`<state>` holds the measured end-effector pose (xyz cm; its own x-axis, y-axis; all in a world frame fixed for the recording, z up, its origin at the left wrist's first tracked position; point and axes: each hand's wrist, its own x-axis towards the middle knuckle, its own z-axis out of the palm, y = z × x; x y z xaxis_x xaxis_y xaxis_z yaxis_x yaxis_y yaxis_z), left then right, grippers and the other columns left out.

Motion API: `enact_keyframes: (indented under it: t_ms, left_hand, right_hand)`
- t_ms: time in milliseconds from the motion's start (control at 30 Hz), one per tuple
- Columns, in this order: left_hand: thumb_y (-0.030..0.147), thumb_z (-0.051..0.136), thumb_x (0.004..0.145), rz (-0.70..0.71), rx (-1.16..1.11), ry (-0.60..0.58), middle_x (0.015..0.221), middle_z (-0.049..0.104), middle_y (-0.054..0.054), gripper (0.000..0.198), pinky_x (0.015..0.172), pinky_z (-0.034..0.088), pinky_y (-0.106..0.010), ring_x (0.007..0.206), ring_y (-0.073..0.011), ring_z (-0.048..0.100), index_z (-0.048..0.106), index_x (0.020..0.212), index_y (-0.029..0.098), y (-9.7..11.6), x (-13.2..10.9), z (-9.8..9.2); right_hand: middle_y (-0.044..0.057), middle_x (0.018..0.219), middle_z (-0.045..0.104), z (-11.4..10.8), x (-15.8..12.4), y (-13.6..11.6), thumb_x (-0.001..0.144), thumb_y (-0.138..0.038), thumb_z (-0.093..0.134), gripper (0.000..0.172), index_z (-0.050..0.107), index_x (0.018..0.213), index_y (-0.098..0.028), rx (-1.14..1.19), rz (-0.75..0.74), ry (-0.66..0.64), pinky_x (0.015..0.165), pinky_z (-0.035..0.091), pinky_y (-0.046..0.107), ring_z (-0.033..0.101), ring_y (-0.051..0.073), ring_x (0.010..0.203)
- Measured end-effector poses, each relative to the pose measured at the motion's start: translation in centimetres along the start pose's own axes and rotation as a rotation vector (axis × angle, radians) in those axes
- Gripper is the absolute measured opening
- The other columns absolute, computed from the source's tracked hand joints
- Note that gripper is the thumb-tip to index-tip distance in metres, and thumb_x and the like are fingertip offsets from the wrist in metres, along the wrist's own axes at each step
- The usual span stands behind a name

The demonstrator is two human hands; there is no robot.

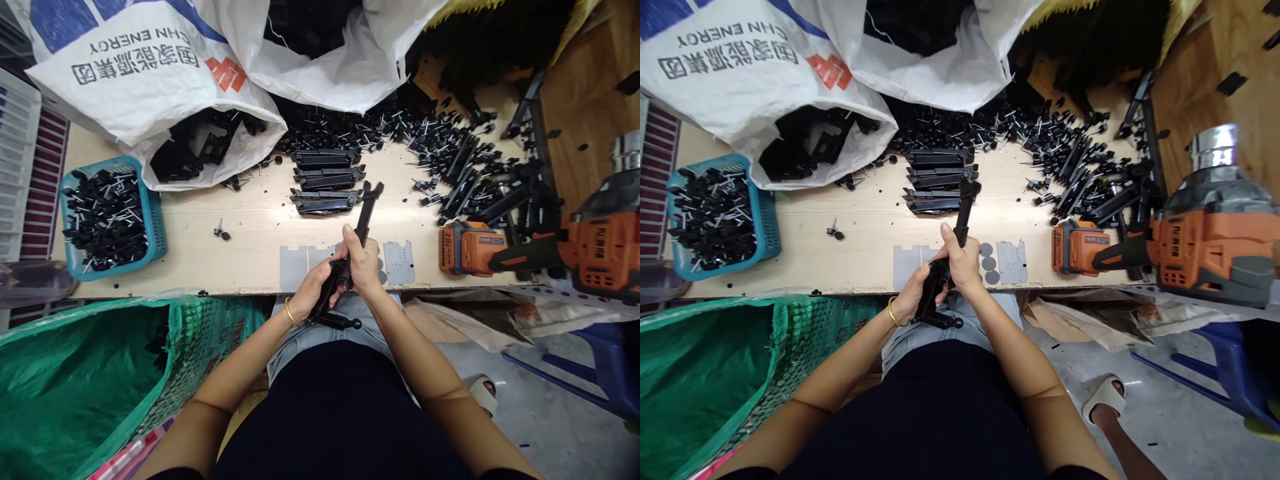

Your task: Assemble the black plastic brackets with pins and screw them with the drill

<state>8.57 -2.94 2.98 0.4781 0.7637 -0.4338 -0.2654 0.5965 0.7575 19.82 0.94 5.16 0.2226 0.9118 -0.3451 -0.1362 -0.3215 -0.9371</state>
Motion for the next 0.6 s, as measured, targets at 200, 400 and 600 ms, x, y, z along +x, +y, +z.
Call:
enact_keyframes:
  t_ms: [200,400,600]
  left_hand:
    - [0.067,0.06,0.073,0.036,0.024,0.098,0.076,0.062,-0.002,0.066,0.051,0.044,-0.023,0.056,-0.0109,0.053,0.06,0.115,0.016,0.7,0.1,-0.1]
    - [0.067,0.058,0.075,0.015,-0.058,0.044,0.067,0.058,0.0,0.067,0.044,0.037,-0.022,0.048,-0.009,0.048,0.058,0.116,0.014,0.0,0.2,-0.4]
    - [0.068,0.061,0.073,0.079,-0.057,0.151,0.063,0.056,0.002,0.067,0.042,0.036,-0.021,0.044,-0.0075,0.045,0.058,0.116,0.017,-0.3,0.6,0.1]
  right_hand:
    - [0.0,0.048,0.057,0.3,-0.4,0.7,0.079,-0.063,0.054,0.053,0.048,0.049,-0.02,0.03,-0.058,0.075,0.054,0.045,0.025,0.055,0.011,0.048]
    - [0.001,0.043,0.054,0.0,0.4,0.3,0.078,-0.063,0.057,0.056,0.051,0.043,-0.019,-0.076,-0.018,-0.094,0.05,0.041,0.025,0.052,0.011,0.044]
    - [0.002,0.048,0.059,0.5,0.2,0.7,0.08,-0.064,0.053,0.055,0.053,0.048,-0.019,0.013,-0.125,0.083,0.056,0.045,0.025,0.056,0.012,0.049]
